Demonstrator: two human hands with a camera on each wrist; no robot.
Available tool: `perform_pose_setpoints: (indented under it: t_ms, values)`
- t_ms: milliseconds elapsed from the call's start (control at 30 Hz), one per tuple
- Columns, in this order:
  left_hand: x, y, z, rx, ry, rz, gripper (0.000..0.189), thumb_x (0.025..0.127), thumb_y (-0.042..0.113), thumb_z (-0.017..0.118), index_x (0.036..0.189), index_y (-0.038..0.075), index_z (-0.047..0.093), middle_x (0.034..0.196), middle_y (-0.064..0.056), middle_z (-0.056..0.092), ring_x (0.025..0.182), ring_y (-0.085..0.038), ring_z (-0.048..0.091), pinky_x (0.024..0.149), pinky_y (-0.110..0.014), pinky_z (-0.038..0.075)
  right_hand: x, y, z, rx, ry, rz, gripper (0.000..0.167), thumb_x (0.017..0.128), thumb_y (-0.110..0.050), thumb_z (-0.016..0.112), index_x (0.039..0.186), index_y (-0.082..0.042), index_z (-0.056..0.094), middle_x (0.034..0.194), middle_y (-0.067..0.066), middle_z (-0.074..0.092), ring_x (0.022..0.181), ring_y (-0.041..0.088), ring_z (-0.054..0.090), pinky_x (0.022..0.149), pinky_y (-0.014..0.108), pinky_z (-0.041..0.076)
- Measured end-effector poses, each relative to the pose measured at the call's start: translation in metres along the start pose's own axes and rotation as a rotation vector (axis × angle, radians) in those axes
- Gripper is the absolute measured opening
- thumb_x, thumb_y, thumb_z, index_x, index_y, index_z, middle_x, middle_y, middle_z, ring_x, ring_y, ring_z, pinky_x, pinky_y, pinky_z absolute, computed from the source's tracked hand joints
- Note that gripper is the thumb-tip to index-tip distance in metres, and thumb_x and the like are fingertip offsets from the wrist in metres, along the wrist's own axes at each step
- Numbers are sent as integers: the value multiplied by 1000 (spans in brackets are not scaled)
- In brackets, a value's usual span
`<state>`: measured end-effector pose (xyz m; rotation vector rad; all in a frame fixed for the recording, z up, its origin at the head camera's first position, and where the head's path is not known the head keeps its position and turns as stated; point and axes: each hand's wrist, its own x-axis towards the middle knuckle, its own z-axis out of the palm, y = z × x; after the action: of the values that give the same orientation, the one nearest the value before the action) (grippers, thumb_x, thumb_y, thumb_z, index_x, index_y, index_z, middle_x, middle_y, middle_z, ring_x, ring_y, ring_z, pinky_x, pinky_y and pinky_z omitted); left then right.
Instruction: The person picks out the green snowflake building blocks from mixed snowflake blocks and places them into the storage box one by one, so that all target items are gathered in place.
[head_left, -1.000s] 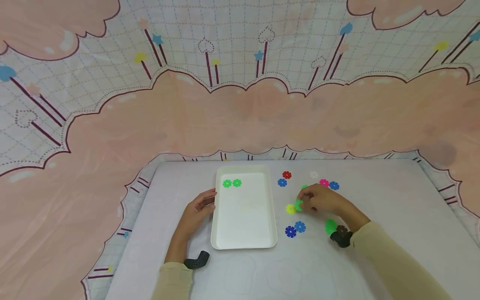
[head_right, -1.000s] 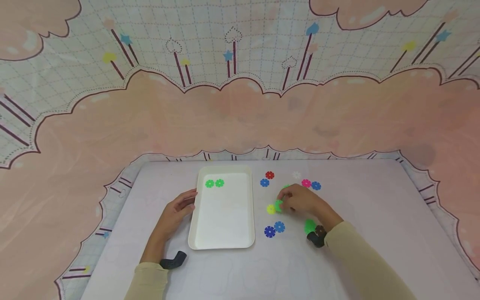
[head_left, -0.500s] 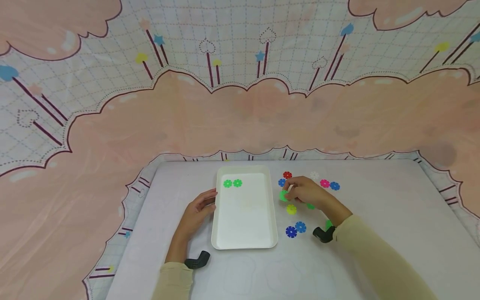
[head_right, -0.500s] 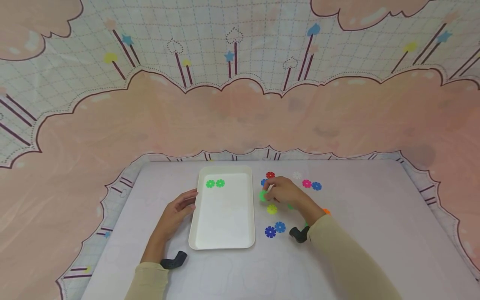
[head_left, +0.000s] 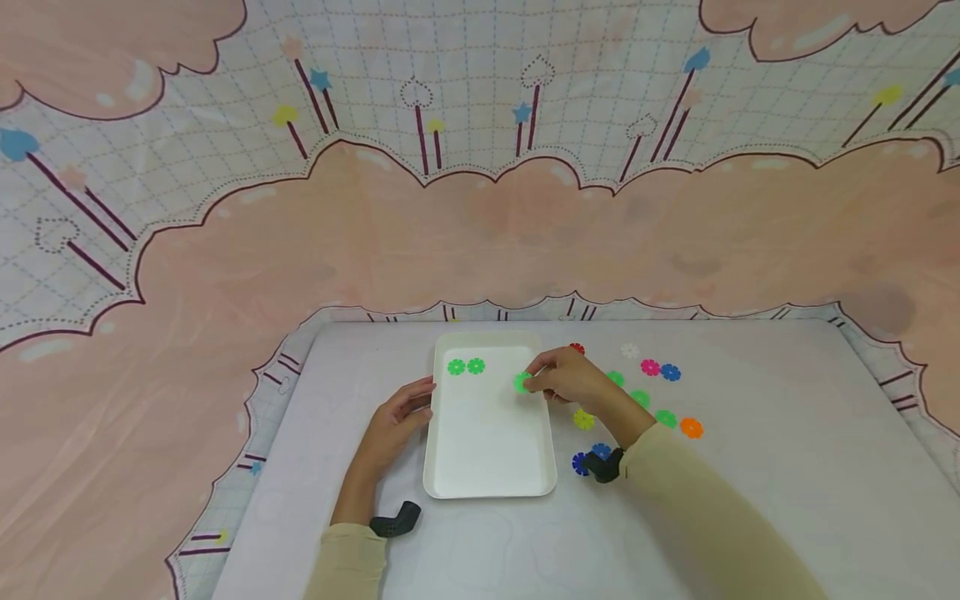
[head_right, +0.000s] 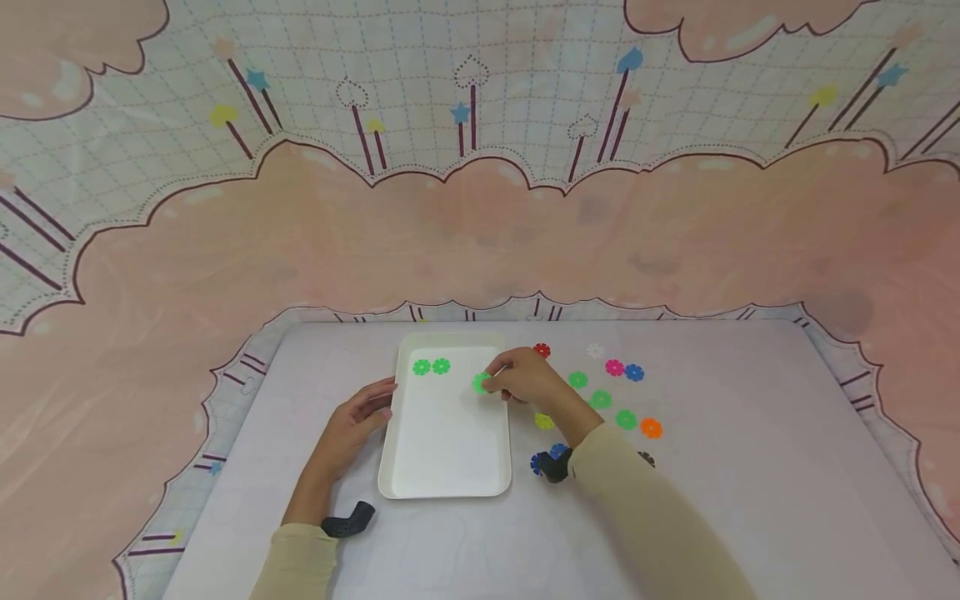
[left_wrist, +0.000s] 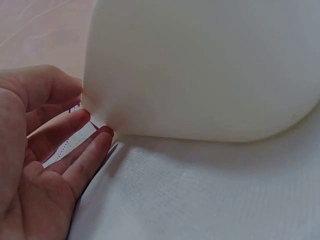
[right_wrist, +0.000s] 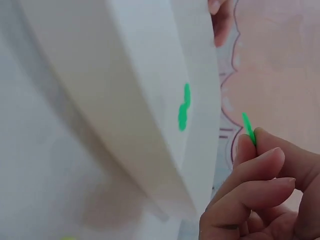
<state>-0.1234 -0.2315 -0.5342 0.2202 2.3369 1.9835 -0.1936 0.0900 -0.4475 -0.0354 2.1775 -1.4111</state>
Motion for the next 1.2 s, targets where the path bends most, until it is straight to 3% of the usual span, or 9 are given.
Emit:
perform_pose_setpoints:
  t_ms: [167, 500, 933, 1200]
  values:
    - [0, 0, 1, 6, 2, -3, 42, 97, 6, 67, 138, 10, 62, 156, -5, 50, 138, -33, 53, 103, -16, 49, 5, -9, 21, 97, 22, 40, 23, 87, -18, 80, 105, -9, 69, 91, 17, 72, 64, 17, 55, 53, 20, 43]
    - [-1, 2, 0, 5, 10, -19, 42, 96, 5, 67, 138, 9, 62, 156, -5, 50, 138, -34, 53, 102, -16, 49, 29, -16, 57, 217, 96, 110, 22, 90, -17, 79, 107, -11, 67, 90, 7, 67, 66, 20, 62, 56, 21, 51]
    - [1, 2, 2, 16, 8, -42, 42, 97, 8, 67, 138, 9, 61, 156, -4, 49, 139, -33, 52, 101, -15, 50, 50, -10, 83, 168, 163, 128, 24, 81, -21, 87, 94, -10, 70, 74, 4, 71, 57, 12, 64, 48, 19, 45]
    - [0, 4, 1, 2, 1, -34, 42, 97, 6, 66, 138, 8, 61, 156, -5, 49, 139, -33, 52, 102, -16, 50, 64, -9, 97, 173, 184, 156, 23, 79, -19, 89, 89, -9, 72, 66, 3, 72, 53, 9, 65, 45, 17, 47]
